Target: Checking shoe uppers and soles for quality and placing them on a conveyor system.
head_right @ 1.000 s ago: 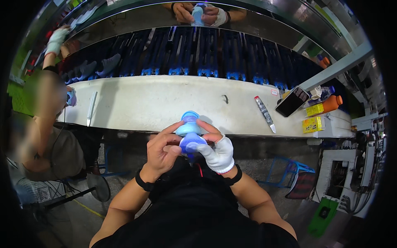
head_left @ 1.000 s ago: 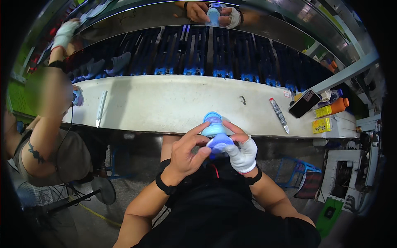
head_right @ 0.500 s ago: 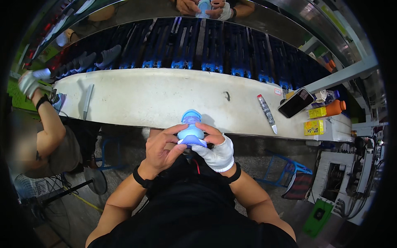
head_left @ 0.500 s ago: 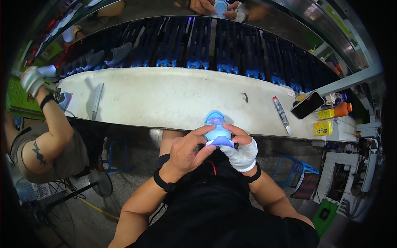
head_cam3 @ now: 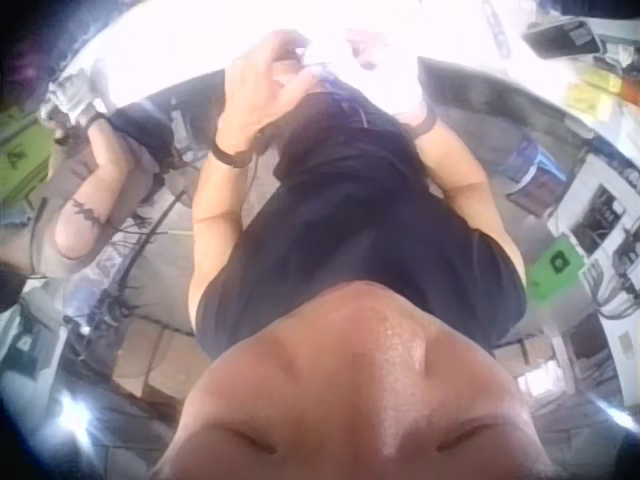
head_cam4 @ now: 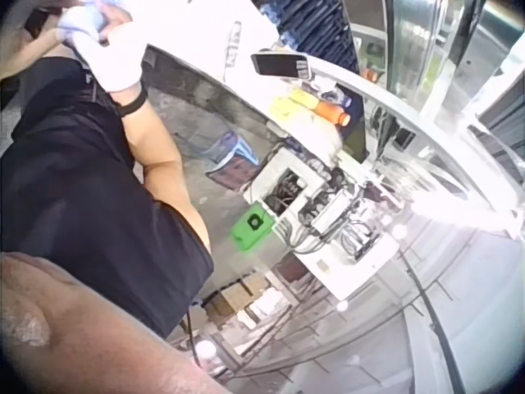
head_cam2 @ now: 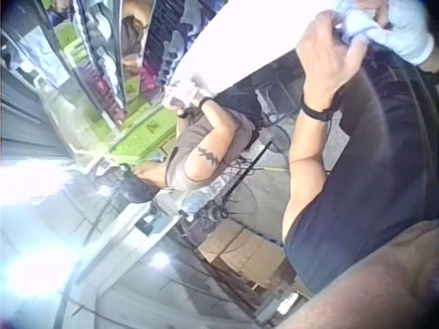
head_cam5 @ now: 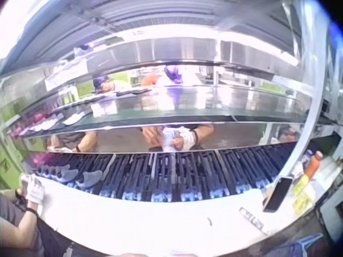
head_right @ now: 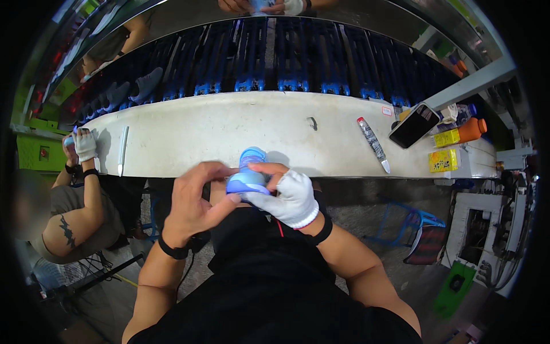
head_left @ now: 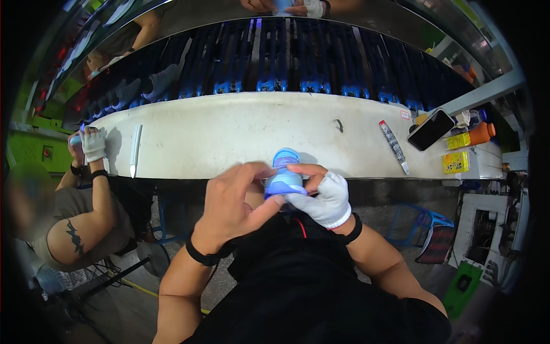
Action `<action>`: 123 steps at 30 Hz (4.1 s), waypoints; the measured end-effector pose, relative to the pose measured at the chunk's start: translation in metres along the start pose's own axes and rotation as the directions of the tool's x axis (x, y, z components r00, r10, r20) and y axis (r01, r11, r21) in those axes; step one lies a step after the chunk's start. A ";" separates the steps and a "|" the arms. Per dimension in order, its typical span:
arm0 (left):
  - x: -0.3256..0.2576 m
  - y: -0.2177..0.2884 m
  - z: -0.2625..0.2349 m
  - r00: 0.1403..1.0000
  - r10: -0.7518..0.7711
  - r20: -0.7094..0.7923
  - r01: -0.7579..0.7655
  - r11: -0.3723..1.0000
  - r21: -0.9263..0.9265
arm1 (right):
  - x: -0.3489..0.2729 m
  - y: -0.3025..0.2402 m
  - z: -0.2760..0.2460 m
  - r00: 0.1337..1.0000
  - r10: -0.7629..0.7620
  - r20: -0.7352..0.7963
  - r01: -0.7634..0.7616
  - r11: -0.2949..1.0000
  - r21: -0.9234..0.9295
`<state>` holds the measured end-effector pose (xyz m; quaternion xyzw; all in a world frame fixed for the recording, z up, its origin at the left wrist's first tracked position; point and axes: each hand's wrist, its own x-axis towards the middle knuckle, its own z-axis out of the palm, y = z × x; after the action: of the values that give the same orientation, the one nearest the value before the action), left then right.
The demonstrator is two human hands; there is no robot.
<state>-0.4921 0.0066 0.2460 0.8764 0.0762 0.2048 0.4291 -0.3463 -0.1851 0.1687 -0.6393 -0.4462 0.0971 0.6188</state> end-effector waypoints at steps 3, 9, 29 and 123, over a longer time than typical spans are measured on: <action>0.020 0.022 -0.007 0.978 0.126 0.166 -0.185 0.895 0.407 | 0.004 -0.005 0.015 0.979 -0.178 0.098 0.196 0.955 -0.222; 0.000 -0.015 -0.012 0.979 -0.011 0.205 -0.091 0.870 0.485 | -0.009 -0.006 -0.004 0.983 0.020 0.183 0.067 0.888 -0.454; -0.031 -0.037 0.003 0.841 -0.513 0.171 0.365 0.772 0.521 | -0.010 0.008 0.031 0.915 -0.176 0.364 0.387 0.640 -0.663; 0.077 -0.003 0.022 0.955 0.133 0.266 -0.219 0.919 0.327 | 0.056 0.001 0.008 0.947 0.312 -0.080 -0.213 0.795 0.568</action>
<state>-0.4126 0.0159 0.2544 0.9605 -0.0202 0.1190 0.2508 -0.3192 -0.1406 0.1899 -0.4948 -0.2513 0.2521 0.7928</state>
